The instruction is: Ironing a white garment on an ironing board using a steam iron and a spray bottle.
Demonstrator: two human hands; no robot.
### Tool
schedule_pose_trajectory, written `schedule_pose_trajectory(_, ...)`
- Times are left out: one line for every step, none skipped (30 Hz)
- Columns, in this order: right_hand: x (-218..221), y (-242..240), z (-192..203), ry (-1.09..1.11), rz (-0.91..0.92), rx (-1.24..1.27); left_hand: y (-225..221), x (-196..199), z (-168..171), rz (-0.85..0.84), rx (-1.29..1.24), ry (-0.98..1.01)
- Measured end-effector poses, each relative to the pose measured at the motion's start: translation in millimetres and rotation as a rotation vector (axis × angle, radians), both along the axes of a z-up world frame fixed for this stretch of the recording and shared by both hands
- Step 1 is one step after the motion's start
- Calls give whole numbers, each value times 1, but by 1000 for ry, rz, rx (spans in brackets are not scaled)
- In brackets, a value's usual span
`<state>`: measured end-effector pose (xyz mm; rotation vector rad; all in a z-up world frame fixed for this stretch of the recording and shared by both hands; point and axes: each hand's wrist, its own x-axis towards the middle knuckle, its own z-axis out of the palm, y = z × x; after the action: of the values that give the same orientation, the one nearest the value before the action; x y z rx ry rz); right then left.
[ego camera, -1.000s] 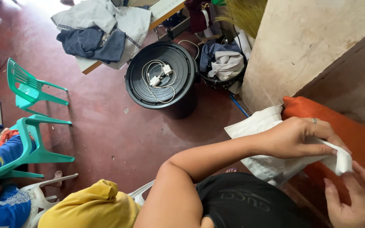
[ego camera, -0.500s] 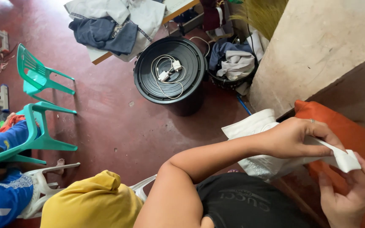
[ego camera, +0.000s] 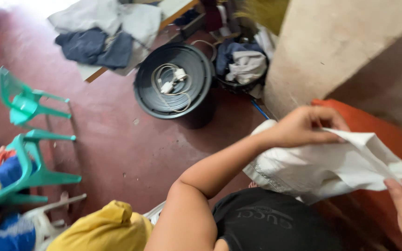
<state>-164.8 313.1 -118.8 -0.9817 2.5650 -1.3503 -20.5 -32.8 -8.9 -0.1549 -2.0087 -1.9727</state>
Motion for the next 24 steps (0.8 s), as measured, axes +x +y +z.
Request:
schedule_pose_trajectory(-4,14,1,14,16,54,-4,-7,5,-129,197,77)
schedule_pose_trajectory(10,6,30,1,-41,71,-18,-25,-20,-185,217,62)
schedule_pose_trajectory(20,-3,57,-5,1,-15,-29,-47,-48,-287,23,-110)
schedule_pose_trajectory(26,-8,81,-5,39,-104,-32,-72,-78,-394,-183,-267)
schedule_pose_trajectory(26,-3,92,-12,-22,-88,-19,-76,-76,-457,-173,-269)
schedule_pose_trajectory(25,-5,107,36,-2,-56,-14,-79,-70,-496,-234,-542)
schedule_pose_trajectory(24,-9,122,82,19,-21,-11,-82,-63,-533,-311,-813)
schedule_pose_trajectory(22,-1,123,85,-32,-11,-5,-88,-75,-584,-326,-802)
schedule_pose_trajectory(21,7,124,56,-109,10,0,-95,-87,-473,-175,-781)
schedule_pose_trajectory(19,13,125,21,-179,30,5,-99,-101,-355,-19,-768)
schedule_pose_trajectory(13,22,117,18,-223,39,7,-107,-108,-400,-27,-770)
schedule_pose_trajectory(4,29,110,-16,-248,-47,8,-114,-115,-348,72,-584)
schedule_pose_trajectory(-3,37,102,-47,-273,-136,8,-120,-123,-294,176,-399)
schedule_pose_trajectory(-10,47,80,-46,-299,-133,16,-123,-120,-320,174,-403)
schedule_pose_trajectory(-18,56,58,-174,-373,-109,24,-126,-117,-261,96,-433)
schedule_pose_trajectory(-24,65,37,-307,-441,-88,29,-126,-114,-197,17,-466)
schedule_pose_trajectory(-18,79,6,-312,-463,-87,36,-127,-149,-218,16,-472)
schedule_pose_trajectory(-14,91,-25,-475,-453,-21,42,-127,-185,-247,-194,-342)
schedule_pose_trajectory(-8,104,-55,-639,-441,42,47,-127,-220,-275,-399,-205)
schedule_pose_trajectory(10,118,-75,-638,-455,40,58,-112,-226,-289,-398,-201)
schedule_pose_trajectory(28,132,-95,-710,-406,26,68,-97,-232,-402,-456,-514)
schedule_pose_trajectory(44,147,-115,-781,-354,14,80,-83,-238,-510,-511,-826)
schedule_pose_trajectory(44,156,-109,-778,-365,12,92,-82,-230,-520,-513,-821)
schedule_pose_trajectory(46,165,-102,-762,-355,-2,106,-78,-222,-424,-556,-674)
